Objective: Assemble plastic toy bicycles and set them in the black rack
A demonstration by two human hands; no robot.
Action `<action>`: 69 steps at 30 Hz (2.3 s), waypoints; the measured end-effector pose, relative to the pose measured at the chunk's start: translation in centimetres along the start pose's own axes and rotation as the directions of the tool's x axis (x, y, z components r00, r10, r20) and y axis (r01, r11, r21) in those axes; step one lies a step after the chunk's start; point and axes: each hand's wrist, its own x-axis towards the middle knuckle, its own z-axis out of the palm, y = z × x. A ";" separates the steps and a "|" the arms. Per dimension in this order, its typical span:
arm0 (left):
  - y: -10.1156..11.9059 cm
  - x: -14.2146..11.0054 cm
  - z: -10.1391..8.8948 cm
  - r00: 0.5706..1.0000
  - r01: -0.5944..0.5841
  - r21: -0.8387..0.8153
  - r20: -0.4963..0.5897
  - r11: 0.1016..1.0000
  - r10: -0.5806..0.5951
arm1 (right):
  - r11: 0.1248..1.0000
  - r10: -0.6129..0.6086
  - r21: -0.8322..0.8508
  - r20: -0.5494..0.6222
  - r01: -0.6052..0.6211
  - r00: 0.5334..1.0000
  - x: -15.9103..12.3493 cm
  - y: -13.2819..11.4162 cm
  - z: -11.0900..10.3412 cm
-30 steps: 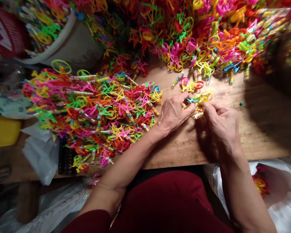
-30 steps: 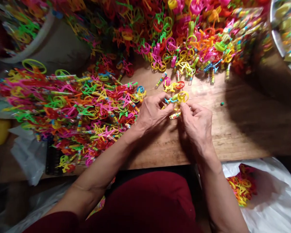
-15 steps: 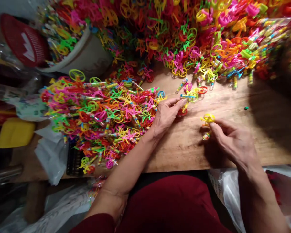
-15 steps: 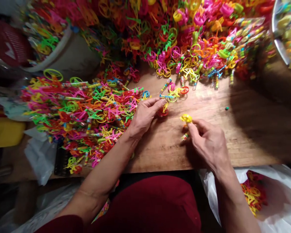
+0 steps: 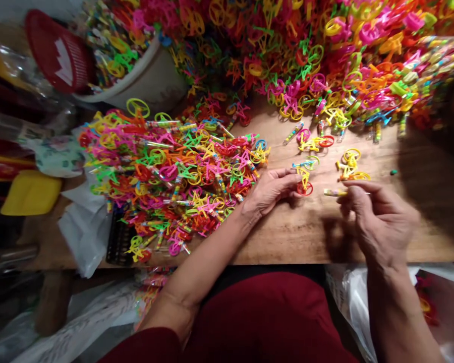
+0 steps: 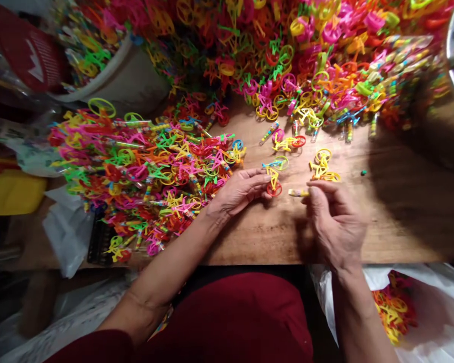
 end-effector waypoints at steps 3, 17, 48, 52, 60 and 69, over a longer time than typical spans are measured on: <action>-0.2 -0.2 0.4 0.996 0.043 -0.021 0.073 0.999 -0.042 | 0.966 0.147 0.204 0.079 -0.161 0.986 -0.5 0.6 1.3; -0.4 -0.1 0.1 0.977 0.181 -0.064 0.127 0.981 -0.172 | 0.977 0.016 0.211 0.024 -0.021 1.000 -1.2 1.6 2.0; -1.7 -0.4 0.7 0.971 0.177 -0.051 0.173 0.983 -0.166 | 0.947 -0.304 0.083 -0.086 0.310 0.949 -2.2 1.7 1.7; -1.7 -0.4 0.7 0.974 0.173 -0.020 0.153 0.985 -0.168 | 0.949 -0.313 0.011 -0.093 0.316 0.945 -2.5 2.2 1.7; -2.1 -0.7 0.5 0.981 0.109 0.014 0.157 0.994 -0.110 | 0.823 -0.499 -0.209 0.180 0.528 0.848 -2.2 2.5 -1.0; -1.5 -1.5 0.6 0.992 0.046 0.126 0.115 0.991 -0.060 | 0.731 -0.619 -0.137 0.277 0.668 0.735 -1.3 1.4 -0.2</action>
